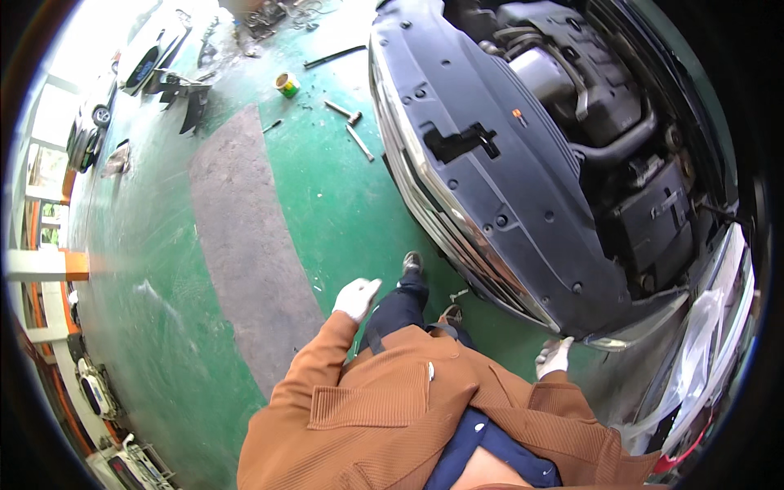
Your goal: The person installs a plastic engine cover onto the front of a car with the hood open. They align the cover, insert several fasteners by hand, and use a hammer to tap them into place. The person also handles small clips and a hammer during the process.
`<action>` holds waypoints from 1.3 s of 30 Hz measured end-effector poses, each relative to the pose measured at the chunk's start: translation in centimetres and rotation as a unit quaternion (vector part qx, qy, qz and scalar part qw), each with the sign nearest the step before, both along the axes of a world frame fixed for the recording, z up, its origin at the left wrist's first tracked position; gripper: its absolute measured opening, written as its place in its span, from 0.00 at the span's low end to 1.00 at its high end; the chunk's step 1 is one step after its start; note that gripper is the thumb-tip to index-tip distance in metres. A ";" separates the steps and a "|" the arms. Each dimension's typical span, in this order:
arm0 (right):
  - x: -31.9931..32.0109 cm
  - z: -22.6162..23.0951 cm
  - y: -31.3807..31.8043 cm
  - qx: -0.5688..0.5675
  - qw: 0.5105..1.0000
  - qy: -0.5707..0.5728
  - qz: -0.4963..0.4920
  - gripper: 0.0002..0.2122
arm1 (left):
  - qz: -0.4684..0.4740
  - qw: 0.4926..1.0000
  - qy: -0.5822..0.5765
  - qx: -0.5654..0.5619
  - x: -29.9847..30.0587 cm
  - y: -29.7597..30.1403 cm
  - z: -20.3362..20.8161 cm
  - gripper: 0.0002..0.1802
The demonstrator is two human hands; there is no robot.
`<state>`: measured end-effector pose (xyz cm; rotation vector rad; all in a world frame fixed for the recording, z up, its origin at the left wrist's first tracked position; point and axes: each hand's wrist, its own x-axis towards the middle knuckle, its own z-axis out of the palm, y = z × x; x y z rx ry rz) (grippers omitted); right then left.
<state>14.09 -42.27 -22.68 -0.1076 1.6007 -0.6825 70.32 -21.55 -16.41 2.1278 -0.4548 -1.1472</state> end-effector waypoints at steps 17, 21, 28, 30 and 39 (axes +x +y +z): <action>42.8 -4.4 -2.7 0.090 0.727 0.182 0.656 0.12 | 0.103 0.934 0.088 0.329 16.0 26.0 -17.1 0.35; 60.0 -3.7 -5.8 -0.016 0.751 0.121 0.649 0.13 | 0.437 0.848 0.237 0.180 26.7 24.4 -14.9 0.28; 83.6 -14.7 -13.2 -0.091 0.507 0.152 0.844 0.18 | 0.321 0.890 0.159 0.281 31.0 20.3 -12.4 0.28; 89.4 -21.2 -15.4 -0.066 0.452 0.167 0.874 0.19 | 0.412 0.839 0.215 0.284 28.8 19.2 -11.3 0.28; 109.1 -52.1 -24.6 -0.046 0.413 0.305 0.857 0.17 | 0.284 0.750 0.208 0.560 35.0 12.0 -7.4 0.17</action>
